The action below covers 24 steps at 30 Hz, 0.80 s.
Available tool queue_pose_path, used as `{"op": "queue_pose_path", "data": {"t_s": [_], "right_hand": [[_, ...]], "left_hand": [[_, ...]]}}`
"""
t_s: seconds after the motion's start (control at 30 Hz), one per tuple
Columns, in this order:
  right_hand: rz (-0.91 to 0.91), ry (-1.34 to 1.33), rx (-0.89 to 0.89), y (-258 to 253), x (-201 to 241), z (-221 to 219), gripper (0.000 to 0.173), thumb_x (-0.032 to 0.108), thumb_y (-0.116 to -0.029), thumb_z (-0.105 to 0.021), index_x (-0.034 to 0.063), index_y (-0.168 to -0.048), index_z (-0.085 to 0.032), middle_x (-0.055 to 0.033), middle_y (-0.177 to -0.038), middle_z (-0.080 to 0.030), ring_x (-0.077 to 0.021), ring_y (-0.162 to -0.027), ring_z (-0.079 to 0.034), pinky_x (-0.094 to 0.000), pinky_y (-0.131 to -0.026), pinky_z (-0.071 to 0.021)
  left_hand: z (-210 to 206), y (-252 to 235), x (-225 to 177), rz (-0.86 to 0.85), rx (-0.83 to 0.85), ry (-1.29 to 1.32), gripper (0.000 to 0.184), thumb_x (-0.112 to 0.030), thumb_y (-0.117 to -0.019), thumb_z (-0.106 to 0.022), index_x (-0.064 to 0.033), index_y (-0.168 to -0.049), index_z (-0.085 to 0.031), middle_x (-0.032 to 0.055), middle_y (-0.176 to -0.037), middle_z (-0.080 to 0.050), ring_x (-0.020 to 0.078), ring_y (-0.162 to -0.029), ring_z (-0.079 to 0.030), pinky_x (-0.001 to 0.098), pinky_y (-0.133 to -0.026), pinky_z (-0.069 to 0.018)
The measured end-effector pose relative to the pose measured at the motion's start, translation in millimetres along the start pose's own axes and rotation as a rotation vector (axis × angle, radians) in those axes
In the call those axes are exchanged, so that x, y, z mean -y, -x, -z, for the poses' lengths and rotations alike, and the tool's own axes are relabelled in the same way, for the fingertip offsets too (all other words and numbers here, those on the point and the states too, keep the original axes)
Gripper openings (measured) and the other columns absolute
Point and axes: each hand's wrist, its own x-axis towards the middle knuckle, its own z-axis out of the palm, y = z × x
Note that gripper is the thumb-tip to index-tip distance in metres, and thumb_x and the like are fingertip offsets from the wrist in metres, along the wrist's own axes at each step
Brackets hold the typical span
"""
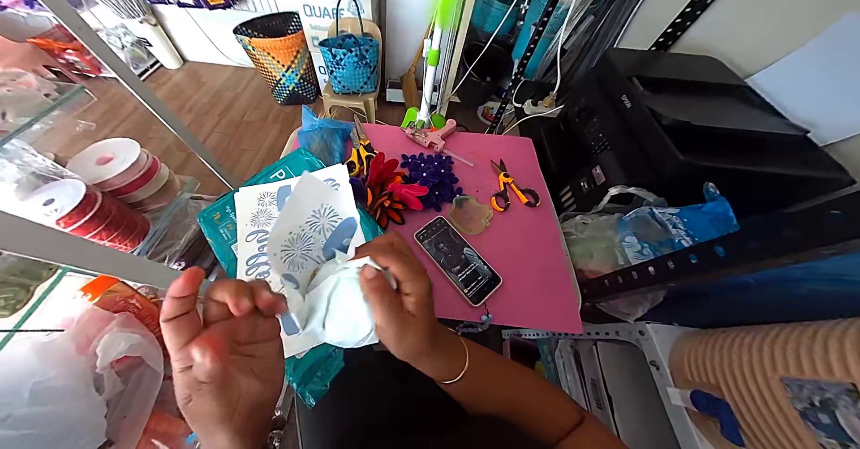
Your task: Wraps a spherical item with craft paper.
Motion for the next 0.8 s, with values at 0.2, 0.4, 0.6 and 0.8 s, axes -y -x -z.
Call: {"op": "queue_pose_path", "data": {"t_s": [0.2,0.4,0.6,0.8], "right_hand": [[-0.131,-0.240,0.047,3,9,-7,0.022,0.004,-0.0989,-0.048,-0.0084,-0.098,-0.066,-0.0069,-0.095,-0.061,-0.0054,-0.097,-0.058,-0.0198,-0.087,-0.0500],[-0.300,-0.181,0.128,1,15,-7,0.026,0.007,-0.1001,-0.046,-0.0078,-0.101,-0.068,-0.0070,-0.097,-0.061,-0.0055,-0.096,-0.058,-0.0210,-0.086,-0.0492],[-0.307,-0.047,0.151,-2,21,-7,0.028,0.011,-0.0973,-0.050,-0.0027,-0.111,-0.071,-0.0138,-0.116,-0.055,-0.0151,-0.111,-0.051,-0.0275,-0.095,-0.0451],[-0.025,-0.139,0.084,4,14,-13,0.022,0.007,-0.1007,-0.051,-0.0044,-0.106,-0.069,-0.0116,-0.101,-0.068,-0.0150,-0.102,-0.062,-0.0319,-0.093,-0.0504]], "left_hand": [[3,29,25,0.291,0.096,0.169,0.057,-0.058,-0.0902,-0.064,-0.0239,-0.136,-0.059,-0.0059,-0.127,-0.069,0.0077,-0.118,-0.064,0.0297,-0.102,-0.0530],[-12,41,24,0.282,0.067,0.175,0.045,-0.054,-0.0920,-0.063,-0.0295,-0.129,-0.064,-0.0103,-0.120,-0.073,0.0024,-0.113,-0.066,0.0243,-0.097,-0.0553],[-24,51,26,0.353,-0.118,0.200,0.046,-0.042,-0.0855,-0.078,-0.0211,-0.124,-0.063,-0.0031,-0.109,-0.075,0.0074,-0.100,-0.072,0.0279,-0.087,-0.0603],[-29,50,27,0.332,-0.182,0.235,0.045,-0.044,-0.0857,-0.077,-0.0166,-0.119,-0.065,0.0012,-0.106,-0.075,0.0102,-0.099,-0.072,0.0301,-0.087,-0.0606]]}}
